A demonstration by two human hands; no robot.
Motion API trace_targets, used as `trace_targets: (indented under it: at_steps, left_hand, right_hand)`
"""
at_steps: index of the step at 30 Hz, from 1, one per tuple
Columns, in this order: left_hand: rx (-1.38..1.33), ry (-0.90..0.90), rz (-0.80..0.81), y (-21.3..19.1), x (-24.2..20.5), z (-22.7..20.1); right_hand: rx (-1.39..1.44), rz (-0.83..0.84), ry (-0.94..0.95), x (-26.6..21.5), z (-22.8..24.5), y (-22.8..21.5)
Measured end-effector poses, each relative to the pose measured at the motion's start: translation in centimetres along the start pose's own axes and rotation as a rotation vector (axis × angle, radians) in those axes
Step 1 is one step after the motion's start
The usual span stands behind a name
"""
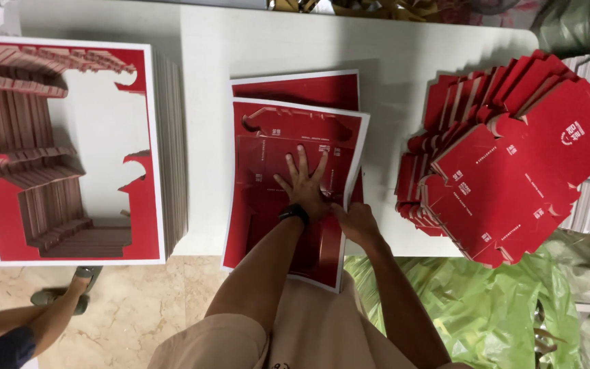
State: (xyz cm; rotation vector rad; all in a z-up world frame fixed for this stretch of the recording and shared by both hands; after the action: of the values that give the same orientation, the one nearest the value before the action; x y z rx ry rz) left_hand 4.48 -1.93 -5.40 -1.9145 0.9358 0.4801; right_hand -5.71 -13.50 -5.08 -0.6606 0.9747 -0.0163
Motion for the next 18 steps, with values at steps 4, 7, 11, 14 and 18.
trace_targets:
  at_steps: [4, 7, 11, 14, 18]
  left_hand:
    - [-0.019, 0.015, -0.044, 0.9, -0.5, 0.8]
    - [0.037, 0.083, -0.156, 3.4, -2.3, 0.8]
    - [0.142, 0.080, -0.443, 3.7, 0.5, 0.9]
    - [-0.030, 0.184, -0.402, 4.2, 0.9, 6.4]
    - [-0.172, 0.089, -0.968, 2.5, -1.4, 16.5]
  right_hand:
    - [-0.298, -0.003, -0.120, -0.9, 2.8, 0.6]
    - [-0.776, -0.163, -0.395, -9.4, 9.3, -1.4]
    - [-0.334, -0.119, -0.253, -6.0, 8.5, -4.2]
    - [-0.087, 0.108, 0.052, -5.7, 4.0, -3.7]
    - [0.199, 0.101, 0.122, 1.3, -6.1, 0.7]
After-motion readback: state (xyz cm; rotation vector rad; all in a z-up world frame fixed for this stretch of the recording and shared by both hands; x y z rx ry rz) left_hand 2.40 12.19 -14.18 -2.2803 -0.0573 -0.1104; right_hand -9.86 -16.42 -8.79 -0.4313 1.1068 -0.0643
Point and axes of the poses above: each hand's wrist, its own x-axis towards the middle knuckle, its own y-axis out of the palm, z = x × y, the point moved 3 cm from there along x, towards the middle knuckle, and after that the axes turned 5 degrees about -x, right-handed, at the moved point
